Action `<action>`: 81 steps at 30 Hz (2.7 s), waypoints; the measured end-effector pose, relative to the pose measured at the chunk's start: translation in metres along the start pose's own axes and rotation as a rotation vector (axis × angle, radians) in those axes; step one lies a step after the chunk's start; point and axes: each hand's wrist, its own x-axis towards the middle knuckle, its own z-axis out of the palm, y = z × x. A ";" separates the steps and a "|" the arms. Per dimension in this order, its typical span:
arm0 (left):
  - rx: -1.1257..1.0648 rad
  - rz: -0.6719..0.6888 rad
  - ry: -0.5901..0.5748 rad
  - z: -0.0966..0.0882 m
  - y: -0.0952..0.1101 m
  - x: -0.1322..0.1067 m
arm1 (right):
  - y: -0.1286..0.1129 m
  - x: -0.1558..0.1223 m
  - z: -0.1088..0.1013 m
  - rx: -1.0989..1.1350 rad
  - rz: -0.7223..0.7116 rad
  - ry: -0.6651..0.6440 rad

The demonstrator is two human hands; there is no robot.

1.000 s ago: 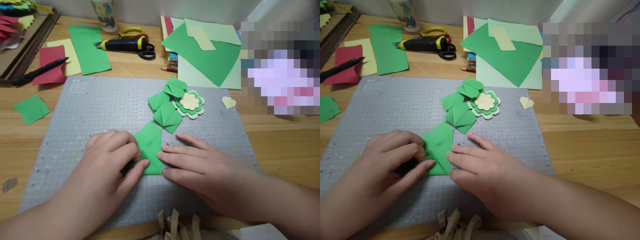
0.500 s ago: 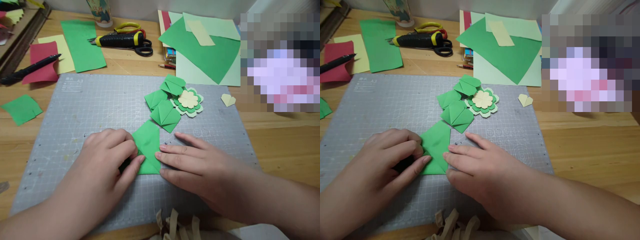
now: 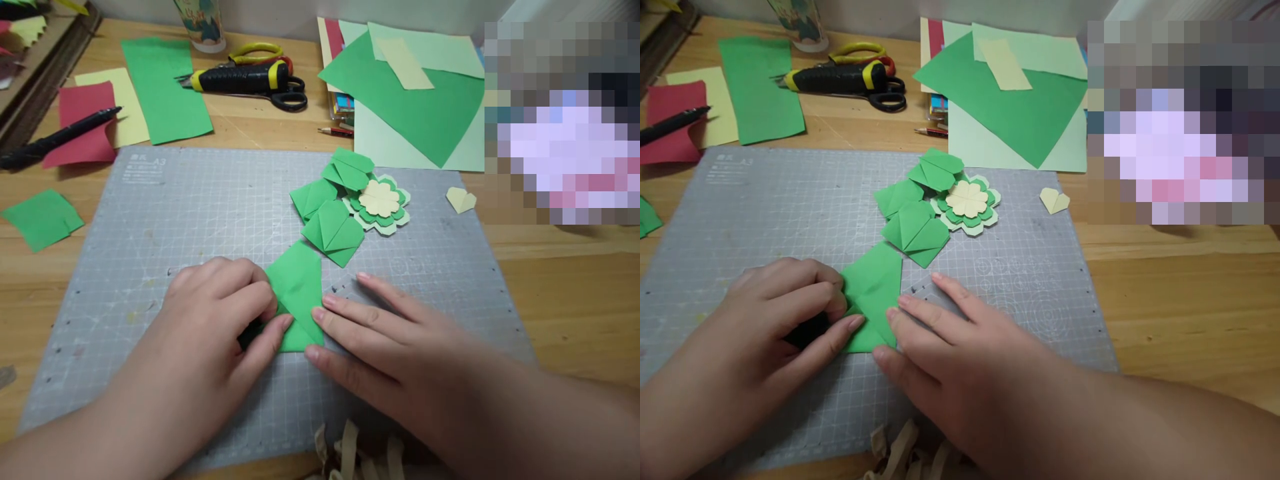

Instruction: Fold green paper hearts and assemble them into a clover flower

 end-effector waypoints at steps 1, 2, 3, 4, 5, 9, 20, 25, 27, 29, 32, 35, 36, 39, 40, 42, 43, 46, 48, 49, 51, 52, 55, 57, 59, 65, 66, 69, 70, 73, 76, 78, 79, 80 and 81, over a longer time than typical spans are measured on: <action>0.000 -0.002 0.003 0.000 0.000 0.000 | -0.001 0.000 0.001 -0.011 -0.001 -0.004; 0.001 -0.003 0.007 -0.001 0.000 -0.001 | -0.002 0.000 0.001 -0.021 -0.004 -0.006; 0.003 -0.003 0.008 -0.001 0.000 -0.001 | -0.003 0.000 0.002 -0.029 -0.004 -0.009; 0.004 0.000 0.010 -0.001 0.000 -0.002 | -0.003 0.000 0.002 -0.036 -0.004 -0.010; 0.005 0.004 0.013 -0.002 0.000 -0.002 | -0.003 0.000 0.003 -0.041 0.000 -0.011; -0.001 0.016 0.011 -0.001 -0.002 -0.002 | -0.004 0.000 0.004 -0.048 0.009 -0.034; 0.006 0.041 0.022 0.002 -0.004 -0.001 | -0.003 0.001 -0.001 0.004 0.026 -0.054; -0.006 0.027 0.031 0.002 -0.004 -0.002 | -0.003 0.001 0.000 0.001 0.033 -0.045; -0.004 0.028 0.033 0.002 -0.005 -0.003 | -0.004 0.001 0.000 -0.009 0.028 -0.037; 0.002 0.027 0.036 0.002 -0.005 -0.004 | -0.004 0.000 0.001 -0.024 0.025 -0.039; 0.002 0.025 0.036 0.001 -0.005 -0.005 | -0.004 0.000 0.002 -0.038 0.022 -0.039; -0.002 0.029 0.018 0.000 -0.004 -0.005 | -0.005 -0.001 0.002 -0.040 0.020 -0.037; -0.002 0.027 0.016 0.000 -0.004 -0.005 | -0.005 -0.001 0.002 -0.036 0.017 -0.039; -0.003 0.021 0.018 0.001 -0.003 -0.004 | -0.006 -0.001 0.002 -0.017 0.026 -0.041; 0.000 0.017 0.021 0.001 -0.003 -0.003 | -0.007 -0.001 0.003 -0.010 0.029 -0.045; 0.002 0.017 0.018 0.002 -0.003 -0.003 | -0.008 -0.001 0.005 -0.009 0.040 -0.026; 0.001 0.017 0.021 0.002 -0.003 -0.003 | -0.008 0.000 0.006 -0.007 0.040 -0.012; 0.017 0.014 0.044 0.002 -0.004 -0.004 | -0.006 0.000 0.007 0.002 0.042 0.028; 0.056 0.001 0.050 0.001 -0.005 -0.005 | -0.005 0.000 0.007 0.016 0.029 0.001; 0.078 -0.006 0.049 0.001 -0.005 -0.006 | -0.005 0.000 0.007 0.018 0.023 -0.016; 0.109 -0.026 0.046 0.000 -0.005 -0.007 | -0.005 -0.002 0.008 0.010 0.019 -0.032; 0.115 -0.037 0.049 -0.001 -0.005 -0.007 | -0.005 -0.003 0.009 -0.002 0.028 -0.017; 0.112 -0.053 0.063 -0.002 -0.005 -0.007 | -0.006 -0.004 0.014 -0.042 0.047 0.044; 0.103 -0.054 0.059 -0.002 -0.006 -0.006 | -0.007 -0.004 0.016 -0.045 0.048 0.040; 0.093 -0.055 0.044 -0.002 -0.006 -0.005 | -0.007 -0.004 0.016 -0.050 0.046 0.051; 0.074 -0.056 0.030 -0.002 -0.006 -0.005 | -0.007 -0.001 0.011 -0.117 0.055 0.008; 0.074 -0.058 0.030 -0.001 -0.006 -0.005 | -0.007 -0.001 0.010 -0.128 0.055 -0.005; 0.073 -0.061 0.025 -0.001 -0.007 -0.005 | -0.008 0.000 0.010 -0.142 0.051 -0.024; 0.074 -0.061 0.024 -0.002 -0.007 -0.004 | -0.008 0.000 0.010 -0.138 0.050 -0.025; 0.077 -0.074 0.017 -0.002 -0.007 -0.003 | -0.009 -0.001 0.011 -0.113 0.062 0.012; 0.069 -0.095 0.023 -0.002 -0.006 -0.002 | -0.010 -0.001 0.011 -0.093 0.073 0.022; 0.056 -0.098 0.024 -0.002 -0.006 -0.002 | -0.010 -0.002 0.010 -0.084 0.069 0.011; 0.050 -0.096 0.021 -0.002 -0.006 -0.002 | -0.010 -0.002 0.010 -0.082 0.071 0.015; 0.047 -0.095 0.021 -0.003 -0.006 -0.002 | -0.010 -0.002 0.009 -0.082 0.074 0.015; 0.044 -0.093 0.022 -0.003 -0.006 -0.002 | -0.010 -0.002 0.009 -0.084 0.072 0.019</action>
